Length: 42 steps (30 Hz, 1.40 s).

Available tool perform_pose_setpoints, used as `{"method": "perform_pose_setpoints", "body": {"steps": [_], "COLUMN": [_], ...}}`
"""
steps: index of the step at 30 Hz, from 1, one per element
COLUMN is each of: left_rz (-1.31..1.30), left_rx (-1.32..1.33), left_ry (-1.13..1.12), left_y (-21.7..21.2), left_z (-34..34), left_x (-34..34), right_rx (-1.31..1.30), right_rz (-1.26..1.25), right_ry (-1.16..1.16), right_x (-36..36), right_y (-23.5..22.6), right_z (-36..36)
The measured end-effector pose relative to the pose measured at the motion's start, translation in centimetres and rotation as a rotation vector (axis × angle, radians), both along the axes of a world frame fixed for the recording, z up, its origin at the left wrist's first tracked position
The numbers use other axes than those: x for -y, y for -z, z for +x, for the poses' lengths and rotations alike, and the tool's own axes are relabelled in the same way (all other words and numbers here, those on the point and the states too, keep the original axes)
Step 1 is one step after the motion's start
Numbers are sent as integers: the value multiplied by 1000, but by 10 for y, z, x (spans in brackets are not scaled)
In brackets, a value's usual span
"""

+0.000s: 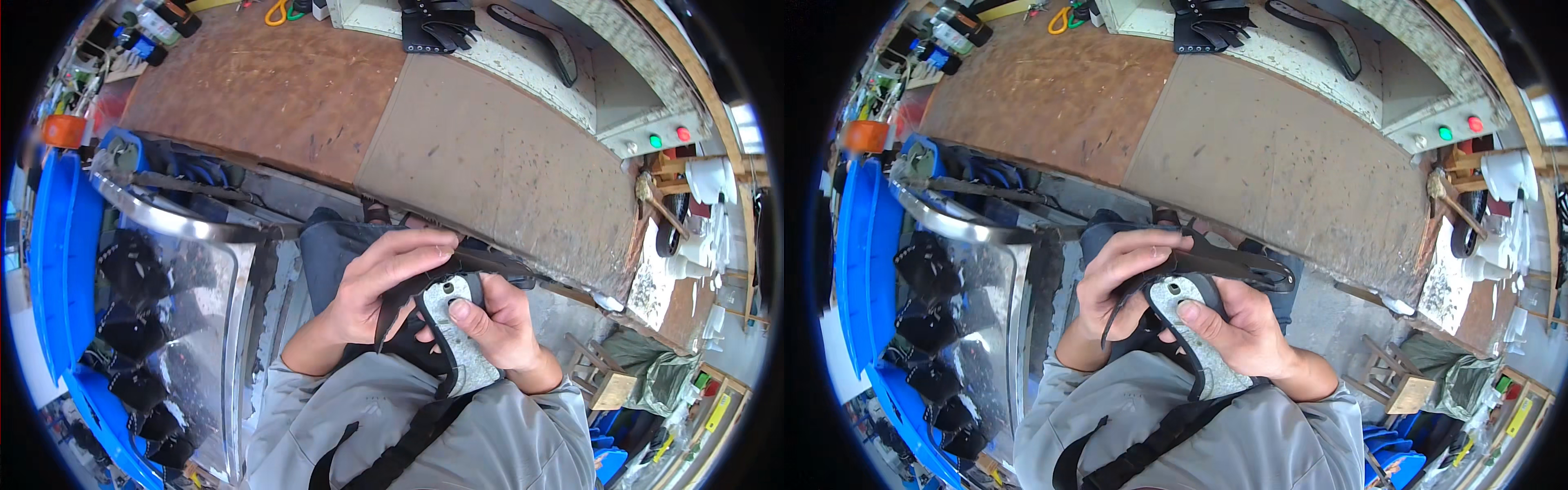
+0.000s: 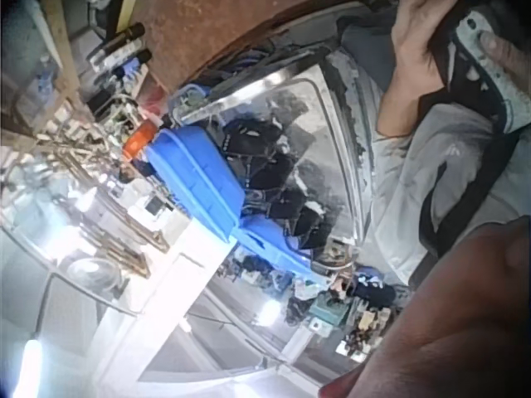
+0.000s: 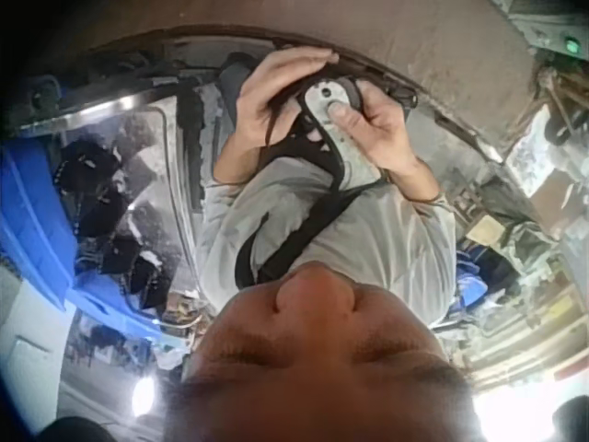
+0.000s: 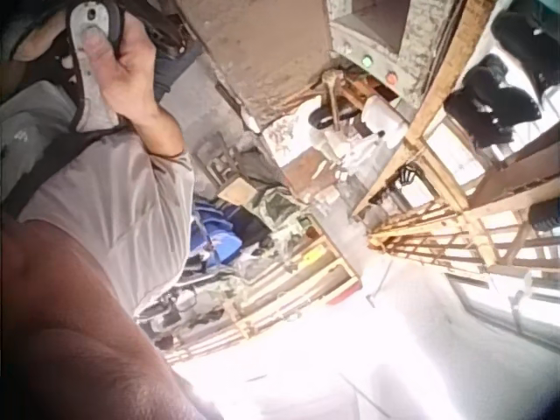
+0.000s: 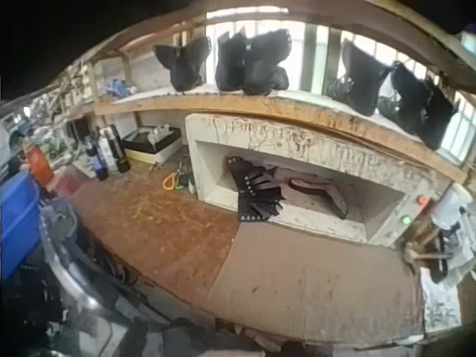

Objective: Manually assembling a sandal by wrapping and securing leather straps around the insole over a shoe last.

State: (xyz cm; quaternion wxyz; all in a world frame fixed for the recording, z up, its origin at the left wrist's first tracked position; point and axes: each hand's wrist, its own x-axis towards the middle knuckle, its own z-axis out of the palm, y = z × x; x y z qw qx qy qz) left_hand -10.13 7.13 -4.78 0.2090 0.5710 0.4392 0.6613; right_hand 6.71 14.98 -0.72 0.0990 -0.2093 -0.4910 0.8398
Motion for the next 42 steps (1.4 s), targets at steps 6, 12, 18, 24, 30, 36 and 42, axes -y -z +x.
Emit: {"method": "perform_pose_setpoints", "body": {"steps": [6, 12, 18, 24, 30, 36, 42], "left_rz": [205, 228, 228, 292, 323, 352, 139], "left_rx": [-176, -174, -134, -190, -306, -375, -194], "left_ry": [14, 9, 109, 183, 179, 163, 210], "left_y": [-31, -42, -37, -32, -23, -10, -11], "left_z": [37, 61, 63, 56, 45, 44, 40], "left_x": [30, 39, 41, 34, 25, 12, -1], "right_rx": [-225, -221, -200, -215, -262, -164, -116], "right_rz": [132, 100, 76, 47, 56, 47, -44], "right_ry": [-12, 49, 29, 2, 30, 81, 218], "right_x": [38, 52, 53, 54, 59, 58, 40], "right_y": [-13, -27, -27, -31, -19, -12, -21], "right_z": [46, 61, 65, 65, 66, 67, 54]}}
